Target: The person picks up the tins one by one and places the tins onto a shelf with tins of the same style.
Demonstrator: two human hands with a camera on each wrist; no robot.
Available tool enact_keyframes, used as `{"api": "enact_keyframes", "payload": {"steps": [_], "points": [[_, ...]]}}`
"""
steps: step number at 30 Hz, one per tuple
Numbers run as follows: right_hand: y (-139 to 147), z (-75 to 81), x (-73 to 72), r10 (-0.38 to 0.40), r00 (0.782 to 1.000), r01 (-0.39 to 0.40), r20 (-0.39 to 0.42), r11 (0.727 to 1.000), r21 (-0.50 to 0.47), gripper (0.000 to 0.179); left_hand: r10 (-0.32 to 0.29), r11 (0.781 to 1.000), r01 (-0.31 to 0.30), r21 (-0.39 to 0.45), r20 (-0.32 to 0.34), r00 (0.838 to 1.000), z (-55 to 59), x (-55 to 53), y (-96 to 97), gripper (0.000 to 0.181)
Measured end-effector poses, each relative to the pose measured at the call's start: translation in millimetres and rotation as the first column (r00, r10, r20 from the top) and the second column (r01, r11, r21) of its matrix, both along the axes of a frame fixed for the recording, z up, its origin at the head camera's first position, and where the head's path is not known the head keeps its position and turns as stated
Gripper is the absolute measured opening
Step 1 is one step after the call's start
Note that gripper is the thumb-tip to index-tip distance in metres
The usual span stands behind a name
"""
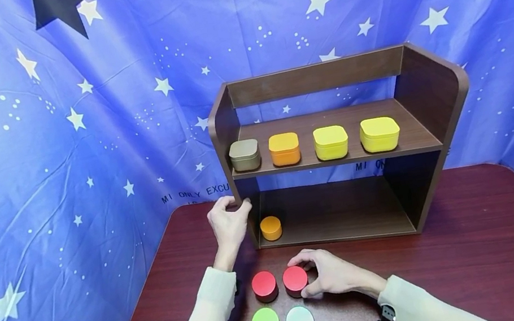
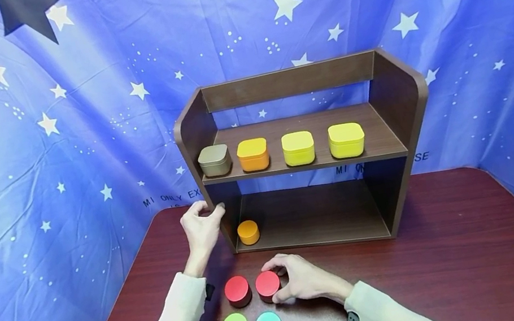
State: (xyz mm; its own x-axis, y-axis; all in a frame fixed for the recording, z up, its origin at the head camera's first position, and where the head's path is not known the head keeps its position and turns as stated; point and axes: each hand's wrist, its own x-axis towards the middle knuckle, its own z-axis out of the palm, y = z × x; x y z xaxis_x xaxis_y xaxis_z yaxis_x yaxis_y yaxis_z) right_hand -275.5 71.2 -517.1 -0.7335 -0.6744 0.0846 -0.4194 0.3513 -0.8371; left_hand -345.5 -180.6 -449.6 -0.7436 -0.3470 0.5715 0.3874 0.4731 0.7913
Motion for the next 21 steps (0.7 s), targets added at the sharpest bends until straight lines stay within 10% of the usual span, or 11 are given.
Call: {"api": "enact_keyframes", "payload": {"steps": [21], "points": [[0.0,-2.3,-0.7,-0.002,1.0,0.002,-0.007,1.0,-0.006,0.055,0.011,1.0,-0.011,-0.001,-0.003,1.0,-0.2,0.2,0.2,0.009]]}}
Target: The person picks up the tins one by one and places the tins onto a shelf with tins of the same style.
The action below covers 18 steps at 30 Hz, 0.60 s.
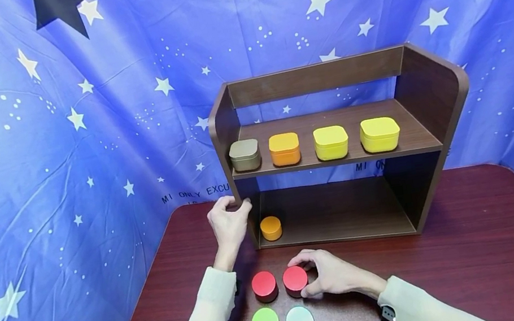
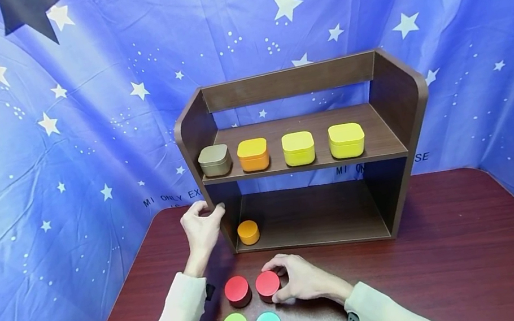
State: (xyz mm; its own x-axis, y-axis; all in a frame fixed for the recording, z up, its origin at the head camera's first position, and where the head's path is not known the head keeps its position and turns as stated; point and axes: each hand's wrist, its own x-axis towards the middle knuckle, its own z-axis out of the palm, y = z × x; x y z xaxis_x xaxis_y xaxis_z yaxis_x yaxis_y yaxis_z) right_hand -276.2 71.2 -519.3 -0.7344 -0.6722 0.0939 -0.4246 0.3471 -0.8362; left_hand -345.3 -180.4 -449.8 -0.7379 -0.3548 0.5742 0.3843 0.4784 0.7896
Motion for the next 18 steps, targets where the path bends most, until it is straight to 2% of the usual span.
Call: {"api": "enact_keyframes", "payload": {"steps": [18], "points": [[1.8,1.7,0.1,-0.021,1.0,0.021,0.001,1.0,0.017,0.054,0.007,1.0,-0.007,0.003,-0.014,1.0,-0.1,0.4,0.4,0.01]]}}
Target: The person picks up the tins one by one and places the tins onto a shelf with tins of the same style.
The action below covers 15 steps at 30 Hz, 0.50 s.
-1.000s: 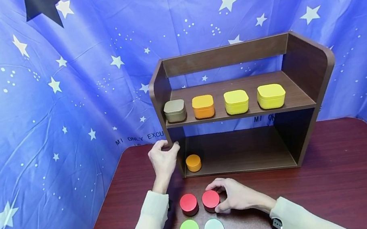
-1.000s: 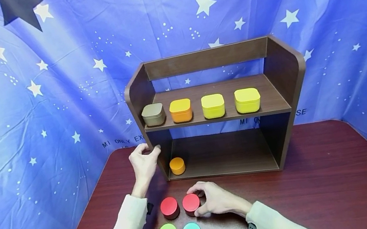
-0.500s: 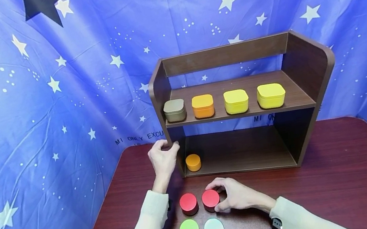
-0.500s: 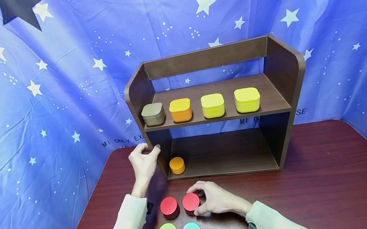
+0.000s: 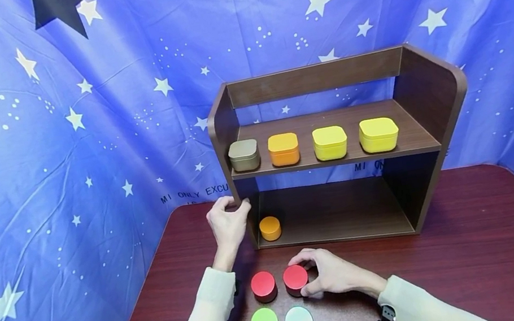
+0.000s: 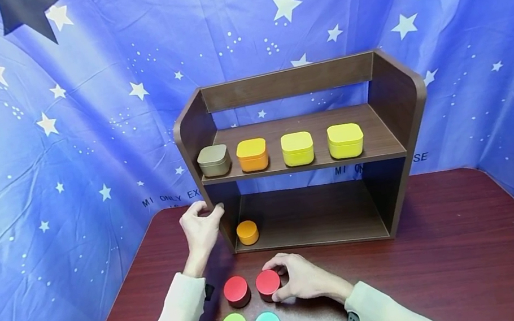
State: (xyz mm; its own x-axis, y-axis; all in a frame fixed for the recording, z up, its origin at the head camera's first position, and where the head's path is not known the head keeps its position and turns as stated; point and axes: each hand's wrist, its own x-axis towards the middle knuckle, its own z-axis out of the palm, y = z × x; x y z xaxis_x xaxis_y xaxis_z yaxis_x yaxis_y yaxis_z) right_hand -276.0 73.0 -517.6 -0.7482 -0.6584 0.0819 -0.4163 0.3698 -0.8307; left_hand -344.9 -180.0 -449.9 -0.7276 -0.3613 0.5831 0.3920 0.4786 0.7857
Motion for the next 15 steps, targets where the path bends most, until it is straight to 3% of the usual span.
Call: {"api": "enact_keyframes", "payload": {"steps": [15], "points": [[3.1,1.6,-3.6,-0.014,1.0,0.014,-0.023,1.0,-0.01,0.054,-0.009,1.0,0.009,-0.009,0.002,1.0,-1.9,-2.1,-1.3,0.012]]}}
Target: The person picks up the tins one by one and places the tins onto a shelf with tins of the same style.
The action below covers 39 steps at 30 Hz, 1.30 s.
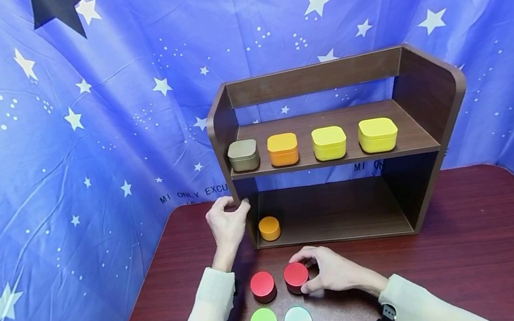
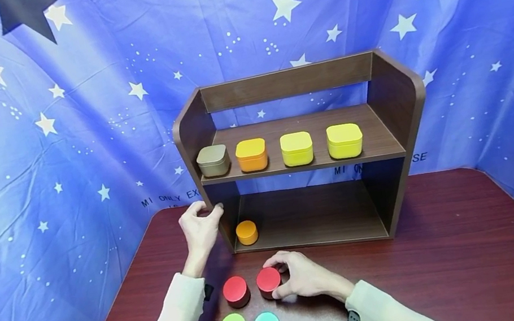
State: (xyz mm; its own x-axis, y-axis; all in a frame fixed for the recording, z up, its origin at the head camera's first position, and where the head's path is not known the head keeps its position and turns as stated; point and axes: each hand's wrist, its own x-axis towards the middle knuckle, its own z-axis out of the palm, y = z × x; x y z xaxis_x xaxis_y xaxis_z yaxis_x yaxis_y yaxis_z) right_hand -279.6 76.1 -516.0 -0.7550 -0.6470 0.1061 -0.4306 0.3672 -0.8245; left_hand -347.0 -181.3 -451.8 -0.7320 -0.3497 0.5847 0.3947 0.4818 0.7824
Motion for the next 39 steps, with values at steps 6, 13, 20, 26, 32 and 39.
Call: {"api": "enact_keyframes", "payload": {"steps": [6,13,20,26,32,39], "points": [[-2,5.4,-2.2,-0.001,1.0,0.001,-0.007,1.0,-0.005,0.055,0.008,1.0,-0.008,0.002,0.019,1.0,-0.5,-0.5,-1.2,0.012],[-2,8.5,-3.8,-0.008,1.0,0.008,-0.002,1.0,-0.009,0.055,0.003,1.0,-0.003,0.009,0.027,1.0,-0.4,0.2,-1.1,0.012],[1,12.0,-7.4,-0.019,1.0,0.019,-0.006,1.0,0.007,0.056,0.005,1.0,-0.005,0.008,0.023,1.0,-0.4,-0.9,-1.0,0.013],[3,15.0,-10.4,-0.028,1.0,0.028,0.008,1.0,-0.004,0.056,0.003,1.0,-0.003,0.012,0.024,1.0,-1.1,-1.5,-0.7,0.012],[4,15.5,-13.5,-0.035,0.999,0.035,0.01,0.999,-0.021,0.056,0.012,1.0,-0.013,0.005,0.028,1.0,-1.2,-1.6,0.0,0.012],[4,16.7,-17.4,-0.048,0.999,0.047,-0.014,0.998,-0.037,0.056,0.016,1.0,-0.016,-0.003,0.007,1.0,0.5,-0.9,1.5,0.011]]}}
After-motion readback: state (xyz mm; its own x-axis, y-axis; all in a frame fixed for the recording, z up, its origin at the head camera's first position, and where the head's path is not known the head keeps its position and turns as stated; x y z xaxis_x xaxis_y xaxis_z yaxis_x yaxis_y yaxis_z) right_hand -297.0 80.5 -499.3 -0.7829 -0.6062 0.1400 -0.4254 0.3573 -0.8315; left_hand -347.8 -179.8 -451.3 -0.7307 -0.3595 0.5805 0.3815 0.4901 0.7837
